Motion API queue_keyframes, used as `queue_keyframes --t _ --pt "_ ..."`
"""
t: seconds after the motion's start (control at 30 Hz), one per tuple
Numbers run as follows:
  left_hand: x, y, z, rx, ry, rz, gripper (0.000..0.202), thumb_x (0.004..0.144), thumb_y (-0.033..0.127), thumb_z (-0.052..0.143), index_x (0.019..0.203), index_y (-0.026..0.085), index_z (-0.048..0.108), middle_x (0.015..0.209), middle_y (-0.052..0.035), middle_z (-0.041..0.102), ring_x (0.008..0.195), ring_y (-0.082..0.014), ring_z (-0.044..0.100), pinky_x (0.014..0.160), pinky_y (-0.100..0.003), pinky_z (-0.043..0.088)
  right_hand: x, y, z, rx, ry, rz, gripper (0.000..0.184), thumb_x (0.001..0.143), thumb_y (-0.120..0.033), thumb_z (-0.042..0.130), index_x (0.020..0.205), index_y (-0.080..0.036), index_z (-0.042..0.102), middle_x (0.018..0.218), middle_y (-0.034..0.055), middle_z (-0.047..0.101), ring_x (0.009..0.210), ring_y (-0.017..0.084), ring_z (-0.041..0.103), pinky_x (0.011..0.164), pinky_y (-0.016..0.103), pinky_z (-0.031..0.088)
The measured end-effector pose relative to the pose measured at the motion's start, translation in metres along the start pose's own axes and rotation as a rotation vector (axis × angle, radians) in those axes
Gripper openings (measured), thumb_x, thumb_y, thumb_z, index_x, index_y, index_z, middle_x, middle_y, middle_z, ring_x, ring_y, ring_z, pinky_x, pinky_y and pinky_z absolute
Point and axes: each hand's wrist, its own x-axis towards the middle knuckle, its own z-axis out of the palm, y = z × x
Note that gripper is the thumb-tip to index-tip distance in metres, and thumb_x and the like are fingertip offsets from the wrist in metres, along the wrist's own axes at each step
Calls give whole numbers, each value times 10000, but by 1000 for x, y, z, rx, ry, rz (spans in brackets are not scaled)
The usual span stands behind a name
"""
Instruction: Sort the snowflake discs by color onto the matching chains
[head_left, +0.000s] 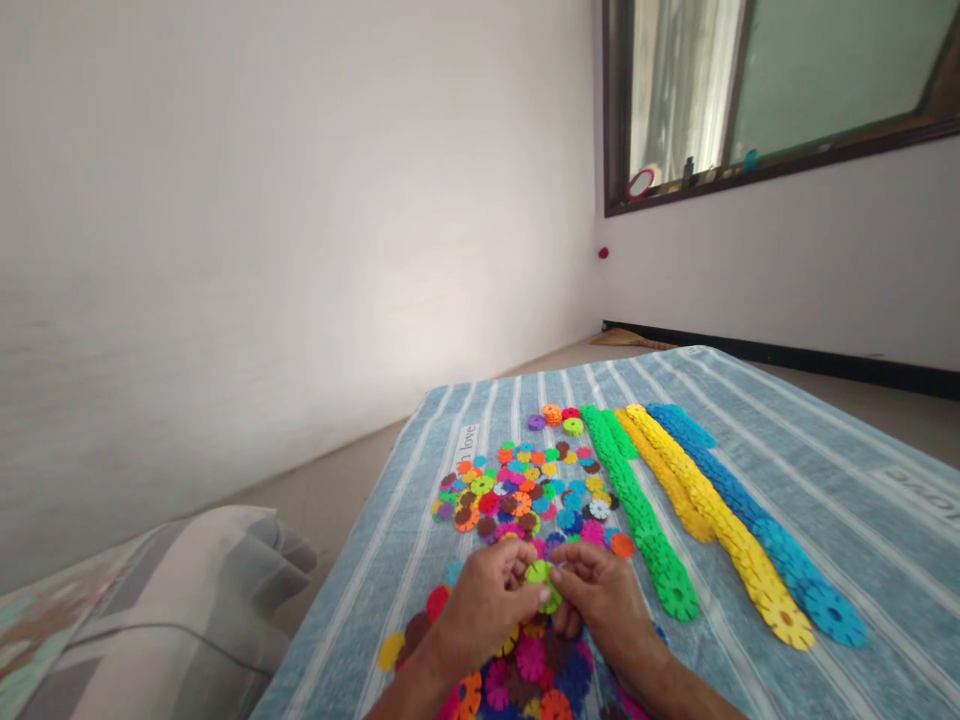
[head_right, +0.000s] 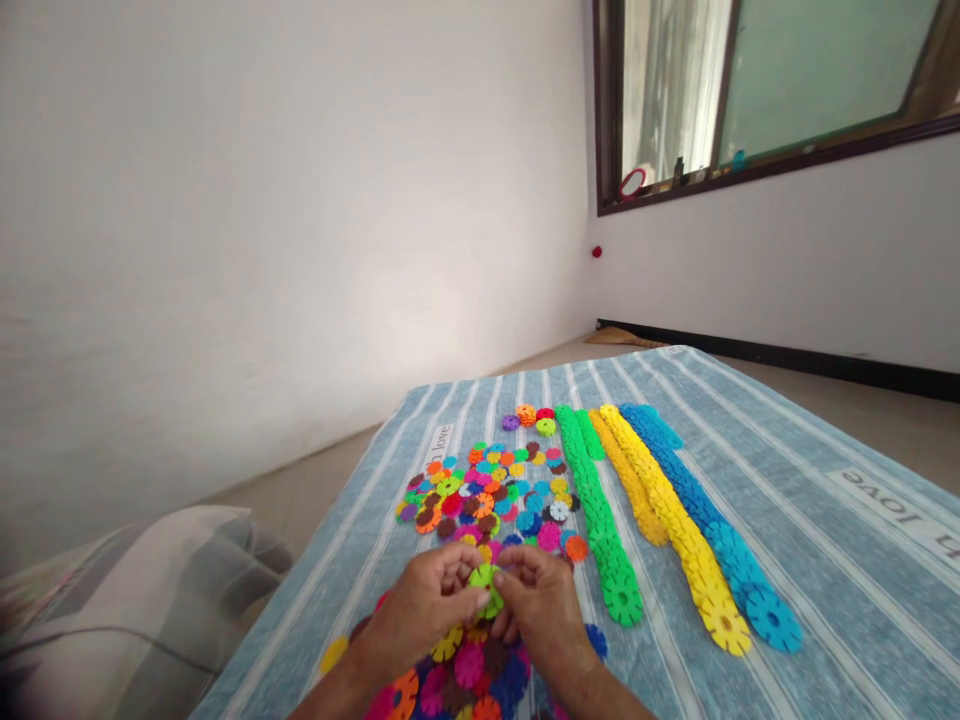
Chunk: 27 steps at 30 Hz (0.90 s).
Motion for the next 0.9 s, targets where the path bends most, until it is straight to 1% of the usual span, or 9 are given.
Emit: queue_keyframes --t 0.1,0.17,0.27,0.47,0.53,0.63,0.73,0.83,0.9 --pt "-8 6 5 316 121 71 107 680 201 556 773 199 609 718 -3 597 696 -152 561 642 -247 428 2 5 2 12 -22 4 502 582 -619 728 786 -180 593 415 -29 557 342 141 521 347 218 377" --pt "-12 10 8 470 141 117 149 688 182 532 799 220 625 860 -34 640 824 -184 587 743 -266 442 3 7 4 29 -37 -5 492 582 -621 728 773 -187 597 421 -36 543 348 136 517 348 214 368" --pt "-15 16 10 617 96 119 233 709 173 505 893 242 630 989 -58 650 939 -213 595 815 -284 439 3 5 8 67 -31 -37 466 594 -593 729 795 -192 603 430 -59 514 333 112 476 338 201 335" --pt "-18 31 13 752 -32 7 327 712 176 505 1014 230 618 1118 -95 636 1039 -256 587 885 -335 428 2 -3 7 73 24 -112 385 603 -391 759 872 -166 600 449 -99 455 351 75 405 357 183 302" --pt "-18 35 15 788 -43 -39 372 714 163 486 1061 213 611 1140 -112 629 1068 -268 579 909 -358 420 2 -4 7 39 40 -126 358 623 -355 738 886 -153 603 452 -95 452 376 76 404 377 184 294" --pt "-17 36 19 804 -28 -45 414 707 149 486 1099 216 601 1162 -117 623 1097 -268 568 923 -357 413 2 -3 9 -15 39 -151 301 650 -330 692 872 -147 605 461 -86 439 410 79 393 402 189 278" --pt "-18 33 23 814 -39 -24 357 691 145 502 1019 220 619 1112 -111 639 1037 -260 589 868 -340 427 1 1 6 -61 -23 -157 318 702 -354 629 941 -145 601 488 -87 416 423 83 388 415 197 283" --pt "-19 33 16 824 -27 -7 227 711 166 505 895 216 628 1011 -90 660 935 -232 610 799 -308 429 -7 5 -11 -236 -110 -231 365 781 -344 561 1092 -154 581 553 -67 461 464 92 437 437 198 305" --pt "-14 34 0 830 55 6 189 724 174 506 865 211 627 946 -66 666 884 -202 609 778 -281 421 -19 5 -30 -489 -211 -352 319 815 -295 561 1109 -175 594 597 -48 526 510 94 483 465 193 324"
